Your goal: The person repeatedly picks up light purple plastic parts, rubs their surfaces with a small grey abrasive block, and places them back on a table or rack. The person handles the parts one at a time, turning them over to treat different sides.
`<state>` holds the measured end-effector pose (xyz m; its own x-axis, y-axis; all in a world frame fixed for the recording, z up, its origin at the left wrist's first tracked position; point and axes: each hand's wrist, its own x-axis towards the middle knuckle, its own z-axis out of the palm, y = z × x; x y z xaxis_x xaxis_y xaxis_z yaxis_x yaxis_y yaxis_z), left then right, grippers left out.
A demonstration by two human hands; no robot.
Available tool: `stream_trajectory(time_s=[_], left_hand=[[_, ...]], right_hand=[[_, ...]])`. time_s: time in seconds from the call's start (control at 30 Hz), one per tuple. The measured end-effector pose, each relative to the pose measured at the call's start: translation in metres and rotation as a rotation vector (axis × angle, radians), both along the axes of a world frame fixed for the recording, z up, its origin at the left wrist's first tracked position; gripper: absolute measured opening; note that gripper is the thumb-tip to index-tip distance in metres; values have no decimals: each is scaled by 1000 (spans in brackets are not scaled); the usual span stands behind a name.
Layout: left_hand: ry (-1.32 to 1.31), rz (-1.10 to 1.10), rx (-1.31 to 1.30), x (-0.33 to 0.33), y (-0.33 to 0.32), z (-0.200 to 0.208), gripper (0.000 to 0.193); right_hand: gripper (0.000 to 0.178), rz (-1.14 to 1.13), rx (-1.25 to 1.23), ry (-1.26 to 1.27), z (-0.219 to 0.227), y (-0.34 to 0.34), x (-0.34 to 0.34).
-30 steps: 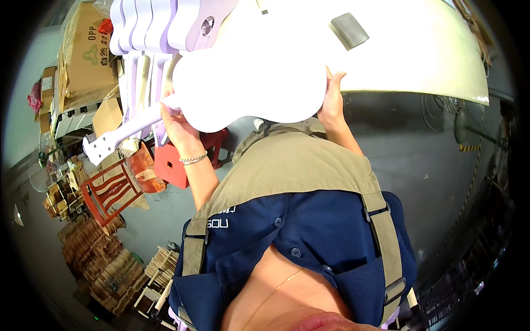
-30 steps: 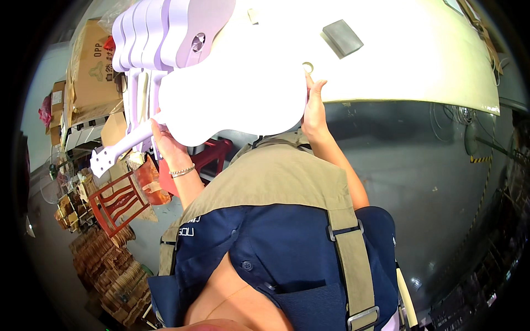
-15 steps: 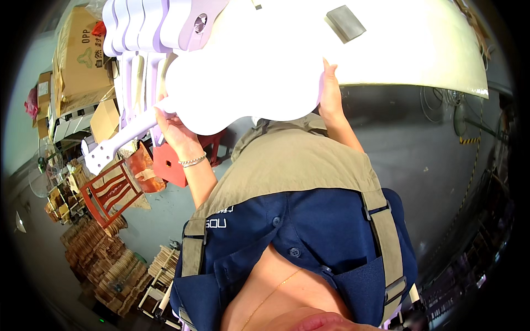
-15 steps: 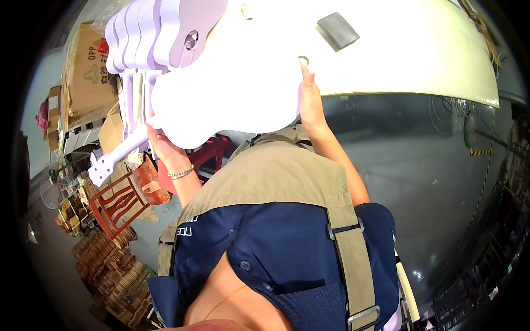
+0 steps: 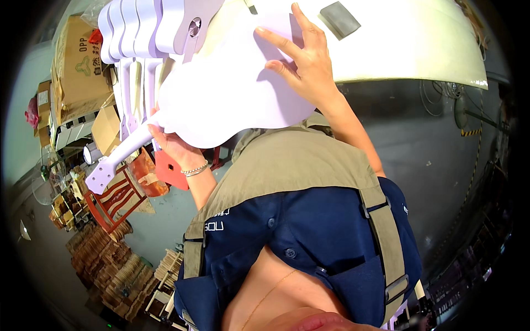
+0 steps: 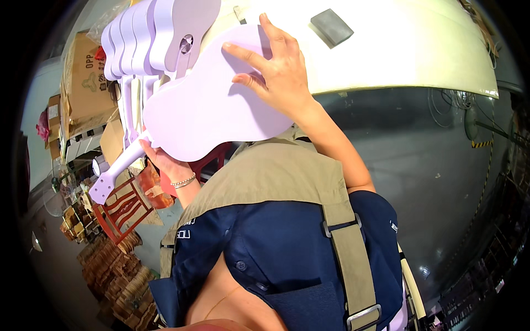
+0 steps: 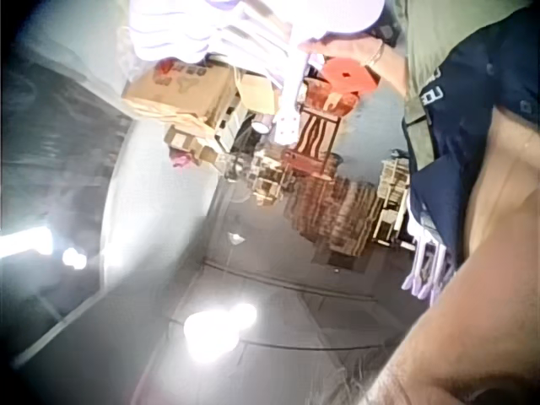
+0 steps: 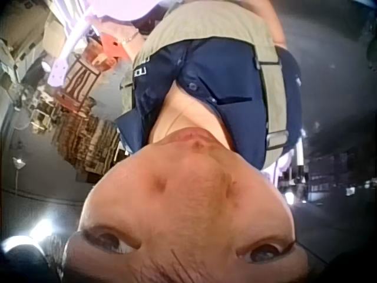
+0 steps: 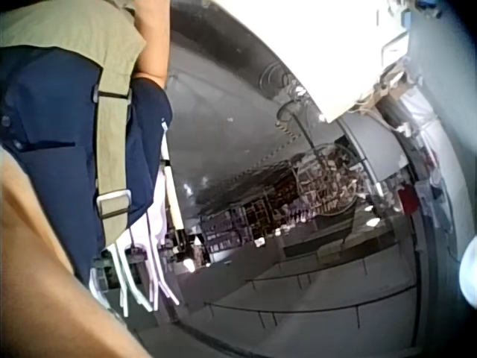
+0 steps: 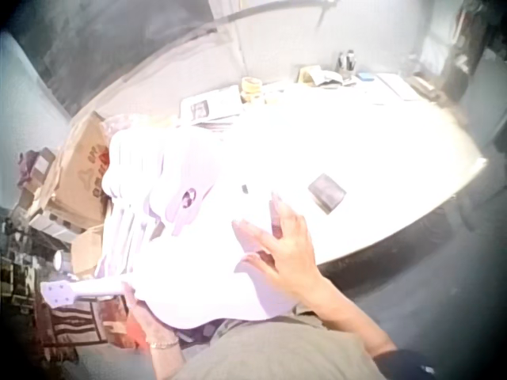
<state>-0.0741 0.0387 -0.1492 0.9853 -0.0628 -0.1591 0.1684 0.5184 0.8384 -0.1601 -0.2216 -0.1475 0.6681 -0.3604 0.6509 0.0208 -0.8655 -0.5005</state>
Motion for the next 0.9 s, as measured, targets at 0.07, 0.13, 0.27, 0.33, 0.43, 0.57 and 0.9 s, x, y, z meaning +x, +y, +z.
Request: stream_trajectory(time_s=[0.07,0.13,0.27,0.33,0.43,0.57,0.9], left_hand=[[-44,-28,-2,-1,1,5,56],[-77,-11,7,-1,1,6,55],[-97,53,15,-2,2,5,53],[-96,49,12,-1,3,5,53],[-94,39,15,-1,2,7,54],[-78,38,7,-2,3,7,55],[-58,28,36,1,6,2,53]], right_hand=[[49,5,-3,8,1,0,-1],[52,4,6,25,6,3,-3],[56,-1,53,76,23,7,-6],[57,12,70,72,22,6,-6],[58,70,77,12,14,3,-6],[53,152,122,-50,10,-1,-5],[51,307,349,34,1,-13,-6]])
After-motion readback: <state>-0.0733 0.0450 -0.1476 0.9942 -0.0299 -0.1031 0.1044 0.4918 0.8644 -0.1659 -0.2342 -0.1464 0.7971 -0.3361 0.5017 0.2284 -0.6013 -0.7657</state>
